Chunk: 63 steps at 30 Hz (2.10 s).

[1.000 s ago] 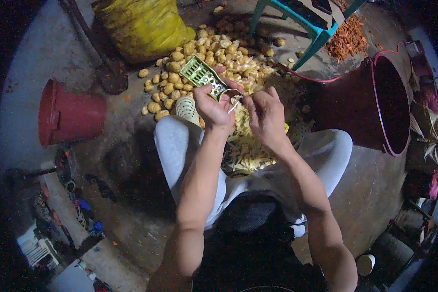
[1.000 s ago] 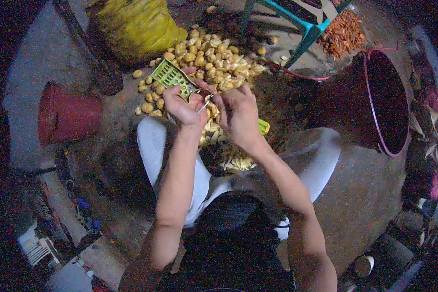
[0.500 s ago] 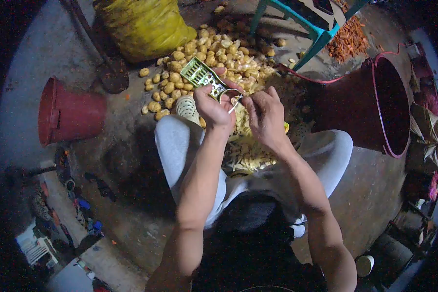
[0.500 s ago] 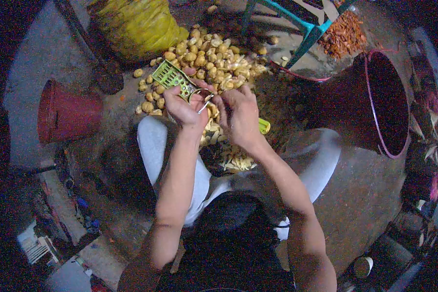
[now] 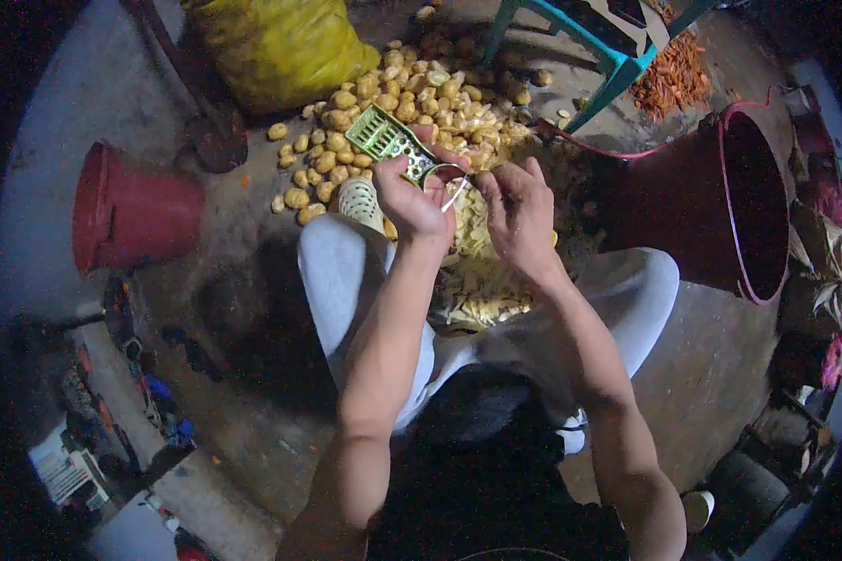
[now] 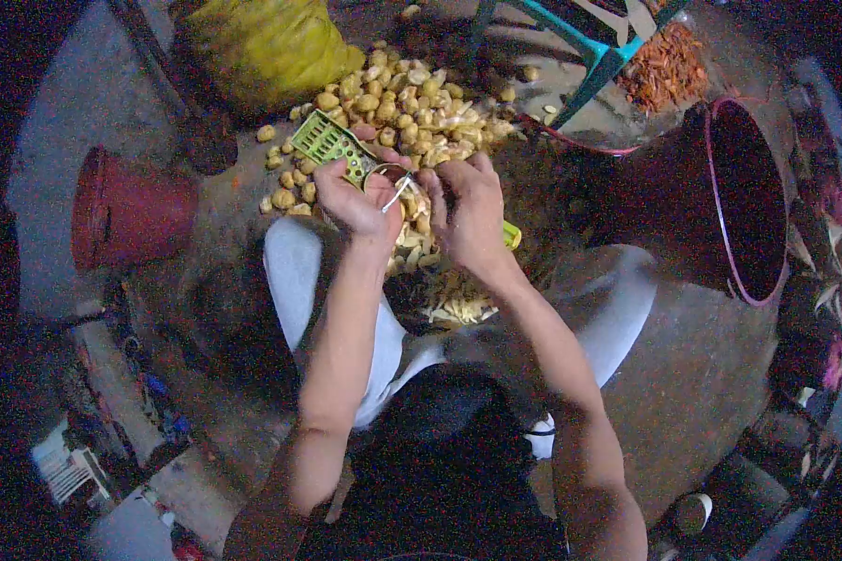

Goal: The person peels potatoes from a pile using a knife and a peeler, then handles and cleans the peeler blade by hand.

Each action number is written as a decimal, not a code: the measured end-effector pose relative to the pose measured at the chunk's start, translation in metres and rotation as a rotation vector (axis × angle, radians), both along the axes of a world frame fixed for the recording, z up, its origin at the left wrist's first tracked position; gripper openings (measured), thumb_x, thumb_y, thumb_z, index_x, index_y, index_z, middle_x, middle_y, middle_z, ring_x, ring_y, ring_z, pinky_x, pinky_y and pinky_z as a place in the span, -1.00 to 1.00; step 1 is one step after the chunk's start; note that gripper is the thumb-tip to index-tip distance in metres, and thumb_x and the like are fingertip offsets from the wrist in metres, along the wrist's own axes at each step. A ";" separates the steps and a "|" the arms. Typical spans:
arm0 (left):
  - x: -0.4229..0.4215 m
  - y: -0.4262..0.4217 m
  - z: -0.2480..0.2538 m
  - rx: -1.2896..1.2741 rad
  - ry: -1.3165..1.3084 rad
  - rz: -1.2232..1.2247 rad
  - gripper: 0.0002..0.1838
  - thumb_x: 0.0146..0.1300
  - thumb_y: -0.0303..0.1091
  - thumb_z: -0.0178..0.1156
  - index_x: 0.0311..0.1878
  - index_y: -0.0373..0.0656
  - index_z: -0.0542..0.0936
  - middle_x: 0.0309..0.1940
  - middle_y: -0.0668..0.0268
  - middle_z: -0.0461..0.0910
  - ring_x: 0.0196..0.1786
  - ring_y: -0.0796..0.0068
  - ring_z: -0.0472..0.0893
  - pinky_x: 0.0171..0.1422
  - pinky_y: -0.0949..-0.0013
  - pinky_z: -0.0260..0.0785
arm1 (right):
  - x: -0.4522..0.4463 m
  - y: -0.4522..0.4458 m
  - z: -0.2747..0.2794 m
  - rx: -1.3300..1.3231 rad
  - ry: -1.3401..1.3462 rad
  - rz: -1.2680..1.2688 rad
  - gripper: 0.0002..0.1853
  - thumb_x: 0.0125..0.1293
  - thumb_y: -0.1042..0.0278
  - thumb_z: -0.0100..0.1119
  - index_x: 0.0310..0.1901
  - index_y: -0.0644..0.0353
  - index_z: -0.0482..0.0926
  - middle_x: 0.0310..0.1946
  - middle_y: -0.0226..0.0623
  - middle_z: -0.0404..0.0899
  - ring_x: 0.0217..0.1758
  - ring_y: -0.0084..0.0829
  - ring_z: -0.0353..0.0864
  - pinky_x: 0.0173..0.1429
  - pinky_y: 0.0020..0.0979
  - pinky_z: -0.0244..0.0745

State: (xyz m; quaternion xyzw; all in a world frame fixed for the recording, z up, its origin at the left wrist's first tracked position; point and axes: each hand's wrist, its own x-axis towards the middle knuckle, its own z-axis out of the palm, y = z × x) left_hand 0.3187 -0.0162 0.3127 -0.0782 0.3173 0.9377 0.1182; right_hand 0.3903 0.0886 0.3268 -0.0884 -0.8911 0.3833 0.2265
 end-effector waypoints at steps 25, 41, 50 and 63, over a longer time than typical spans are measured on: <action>0.003 -0.003 0.008 -0.100 -0.035 -0.015 -0.54 0.13 -0.12 -0.15 -0.03 -0.25 0.44 -0.53 0.14 0.55 -0.46 0.22 0.58 -0.27 0.19 0.52 | 0.012 -0.018 0.005 -0.116 0.024 0.091 -0.90 0.19 0.46 0.19 -0.44 0.27 0.57 -0.51 -0.04 0.49 -0.33 -0.04 0.38 -0.16 -0.13 0.31; 0.001 -0.001 -0.002 0.041 -0.025 0.032 -0.54 0.13 -0.12 -0.15 -0.04 -0.25 0.45 -0.54 0.15 0.56 -0.48 0.21 0.56 -0.27 0.18 0.49 | 0.001 -0.003 0.002 0.021 -0.060 0.009 -0.83 0.24 0.40 0.19 -0.45 0.29 0.57 -0.52 -0.10 0.50 -0.34 -0.12 0.38 -0.22 -0.18 0.33; 0.003 -0.002 -0.003 0.026 -0.044 0.023 -0.54 0.13 -0.11 -0.16 -0.04 -0.24 0.46 -0.54 0.13 0.56 -0.47 0.21 0.57 -0.30 0.20 0.50 | 0.004 -0.006 0.005 -0.062 -0.039 0.045 -0.90 0.20 0.44 0.20 -0.42 0.27 0.56 -0.49 -0.05 0.50 -0.30 -0.02 0.39 -0.16 -0.11 0.33; 0.002 -0.002 0.005 0.031 -0.102 0.033 -0.56 0.09 -0.14 -0.13 -0.05 -0.22 0.44 -0.55 0.15 0.54 -0.49 0.25 0.56 -0.29 0.17 0.52 | 0.010 -0.015 0.003 -0.046 -0.016 0.150 -0.87 0.19 0.44 0.22 -0.47 0.28 0.55 -0.52 -0.08 0.49 -0.35 -0.06 0.38 -0.21 -0.13 0.31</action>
